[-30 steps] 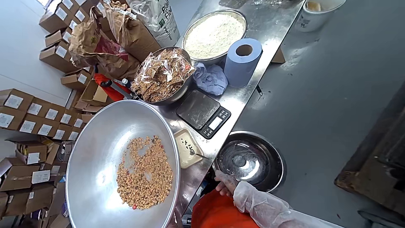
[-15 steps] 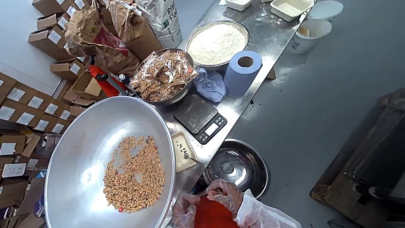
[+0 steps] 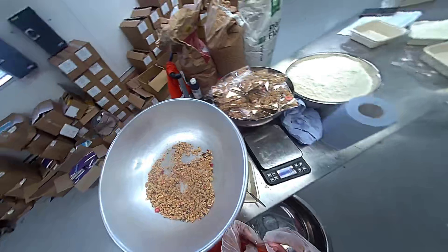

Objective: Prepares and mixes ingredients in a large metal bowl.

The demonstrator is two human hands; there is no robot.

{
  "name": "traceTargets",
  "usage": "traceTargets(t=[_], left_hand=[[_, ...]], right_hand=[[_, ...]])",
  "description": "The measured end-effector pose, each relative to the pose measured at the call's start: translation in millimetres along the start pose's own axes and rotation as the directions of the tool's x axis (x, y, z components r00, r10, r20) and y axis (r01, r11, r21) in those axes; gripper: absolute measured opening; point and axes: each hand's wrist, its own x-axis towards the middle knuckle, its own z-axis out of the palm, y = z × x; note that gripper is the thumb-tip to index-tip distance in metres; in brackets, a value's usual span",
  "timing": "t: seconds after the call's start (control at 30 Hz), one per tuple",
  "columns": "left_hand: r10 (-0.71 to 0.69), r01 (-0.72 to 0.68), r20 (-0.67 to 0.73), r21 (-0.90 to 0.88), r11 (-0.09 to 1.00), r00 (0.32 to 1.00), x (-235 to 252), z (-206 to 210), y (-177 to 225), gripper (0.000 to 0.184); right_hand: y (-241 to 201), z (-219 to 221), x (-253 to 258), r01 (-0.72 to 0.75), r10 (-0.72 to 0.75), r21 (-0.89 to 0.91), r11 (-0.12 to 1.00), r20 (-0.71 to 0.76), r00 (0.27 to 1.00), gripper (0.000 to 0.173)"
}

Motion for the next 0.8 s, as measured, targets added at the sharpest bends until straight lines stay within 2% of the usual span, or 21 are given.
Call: traceTargets(t=[0.1, 0.2, 0.27, 0.3, 0.4, 0.43, 0.6, 0.7, 0.8], left_hand=[[0.097, -0.099, -0.036, -0.077, 0.992, 0.995, 1.8, -8.8, 28.5, 0.020], [0.096, -0.131, -0.164, -0.212, 0.969, 0.982, 5.5, -19.3, 54.1, 0.011], [0.108, -0.179, -0.233, -0.310, 0.934, 0.966, 12.3, -32.2, 61.4, 0.016], [0.137, -0.218, -0.250, -0.338, 0.915, 0.959, 16.4, -39.9, 62.4, 0.019], [0.226, -0.319, -0.273, -0.371, 0.872, 0.935, 27.6, -63.2, 68.3, 0.024], [0.237, -0.339, -0.294, -0.371, 0.865, 0.926, 30.8, -70.5, 72.9, 0.026], [0.287, -0.381, -0.347, -0.241, 0.893, 0.893, 37.1, -106.5, 95.4, 0.038], [0.284, -0.364, -0.354, -0.181, 0.914, 0.891, 37.6, -121.6, 108.4, 0.036], [0.245, -0.323, -0.389, -0.149, 0.934, 0.888, 36.7, -128.5, 123.2, 0.024]], right_hand=[[-18.8, 17.0, 29.1, 0.088, -0.087, 0.016, 0.996, -0.009, 0.996, 0.015], [-35.9, 40.1, 57.8, 0.110, -0.111, 0.077, 0.991, 0.018, 0.994, 0.013], [-46.9, 58.3, 74.5, 0.104, -0.112, 0.137, 0.985, 0.053, 0.992, 0.012], [-50.8, 67.8, 82.2, 0.130, -0.138, 0.124, 0.984, 0.060, 0.989, 0.011], [-56.1, 91.7, 105.8, 0.323, -0.317, -0.075, 0.943, 0.085, 0.945, 0.015], [-59.0, 99.6, 112.7, 0.335, -0.328, -0.070, 0.940, 0.092, 0.940, 0.016], [-77.6, 132.7, 139.5, 0.045, -0.082, 0.269, 0.962, 0.130, 0.988, 0.010], [-82.4, 145.0, 153.1, -0.084, 0.011, 0.328, 0.941, 0.217, 0.976, 0.013], [-85.8, 155.9, 161.2, -0.163, 0.071, 0.351, 0.922, 0.261, 0.963, 0.015]])
